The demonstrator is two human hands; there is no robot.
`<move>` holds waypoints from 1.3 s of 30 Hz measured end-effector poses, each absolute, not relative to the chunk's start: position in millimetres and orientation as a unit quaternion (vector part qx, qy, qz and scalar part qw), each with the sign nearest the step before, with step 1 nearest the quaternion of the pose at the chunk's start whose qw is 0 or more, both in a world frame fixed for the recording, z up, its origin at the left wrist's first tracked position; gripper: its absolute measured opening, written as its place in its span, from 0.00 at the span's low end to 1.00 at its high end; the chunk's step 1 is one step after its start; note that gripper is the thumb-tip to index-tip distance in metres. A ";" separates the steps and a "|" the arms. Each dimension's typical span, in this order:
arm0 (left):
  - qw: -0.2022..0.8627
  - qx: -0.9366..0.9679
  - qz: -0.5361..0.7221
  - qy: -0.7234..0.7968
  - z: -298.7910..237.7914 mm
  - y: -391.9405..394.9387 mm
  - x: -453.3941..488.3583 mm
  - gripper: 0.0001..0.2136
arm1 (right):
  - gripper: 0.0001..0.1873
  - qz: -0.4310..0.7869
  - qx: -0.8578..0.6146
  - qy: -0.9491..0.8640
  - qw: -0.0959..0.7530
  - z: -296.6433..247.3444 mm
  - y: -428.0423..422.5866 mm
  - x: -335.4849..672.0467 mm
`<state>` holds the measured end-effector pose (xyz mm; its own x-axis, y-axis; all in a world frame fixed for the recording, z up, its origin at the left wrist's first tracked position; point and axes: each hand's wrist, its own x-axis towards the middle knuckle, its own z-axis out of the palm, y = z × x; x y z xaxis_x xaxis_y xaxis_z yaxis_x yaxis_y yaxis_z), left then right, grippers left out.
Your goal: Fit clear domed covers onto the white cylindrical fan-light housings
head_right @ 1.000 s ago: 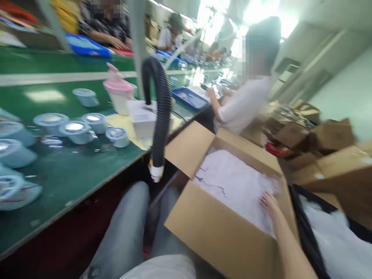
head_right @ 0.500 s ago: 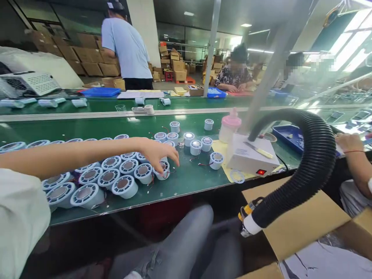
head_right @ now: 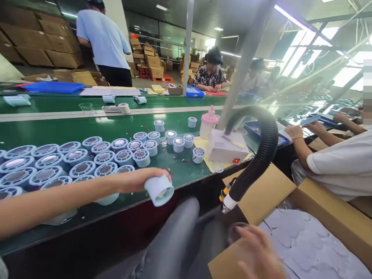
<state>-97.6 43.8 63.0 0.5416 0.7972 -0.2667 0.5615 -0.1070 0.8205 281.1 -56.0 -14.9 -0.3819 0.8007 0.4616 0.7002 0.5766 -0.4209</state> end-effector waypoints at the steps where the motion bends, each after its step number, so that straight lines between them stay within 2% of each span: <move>1: 0.542 0.704 0.116 0.444 53.9 34.2 -88.8 0.28 | 0.22 0.051 -0.421 -0.857 0.293 -14.0 -64.0 263.4; 4: 0.708 0.588 0.081 0.384 30.8 8.0 -69.0 0.37 | 0.28 0.029 -0.348 -0.904 0.247 -4.6 -70.1 205.7; 6: 0.755 0.540 0.048 0.369 23.8 -4.2 -62.0 0.45 | 0.30 0.029 -0.344 -0.909 0.233 3.4 -65.7 178.4; 11: 0.702 0.603 -0.018 0.379 27.3 -15.8 -54.7 0.57 | 0.32 0.015 -0.342 -0.925 0.163 11.0 -56.7 160.3; 14: 0.658 0.655 -0.022 0.371 30.4 -19.3 -52.3 0.59 | 0.27 0.016 -0.331 -0.930 0.160 9.0 -56.4 163.3; 17: 0.577 0.715 -0.010 0.395 32.7 -25.0 -51.7 0.57 | 0.19 0.033 -0.321 -0.933 0.163 3.6 -58.4 168.0; 20: 0.503 0.752 0.034 0.425 34.4 -30.4 -53.3 0.52 | 0.17 0.093 -0.327 -0.925 0.172 -2.3 -62.3 173.3; 26: 0.515 0.748 0.038 0.417 31.0 -31.6 -57.3 0.51 | 0.23 0.056 -0.328 -0.914 0.232 -0.9 -68.3 178.3; 31: 0.519 0.762 0.046 0.385 28.6 -33.1 -52.4 0.52 | 0.28 0.036 -0.340 -0.924 0.174 -6.7 -63.5 171.1; 35: 0.443 0.790 0.072 0.417 28.3 -39.1 -51.4 0.49 | 0.17 0.150 -0.383 -0.899 0.151 -13.3 -60.4 169.6; 37: 0.395 0.804 0.120 0.428 26.9 -43.2 -52.7 0.43 | 0.10 0.246 -0.413 -0.860 0.171 -10.0 -61.5 171.0; 39: 0.374 0.800 0.178 0.433 23.6 -46.9 -53.5 0.35 | 0.09 0.341 -0.426 -0.815 0.197 -3.2 -63.6 172.0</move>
<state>-53.5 -46.9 23.6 0.5614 0.8266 -0.0391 0.5601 -0.3448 0.7532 172.0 -63.6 -3.2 -0.5595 0.8283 0.0308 0.5597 0.4049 -0.7230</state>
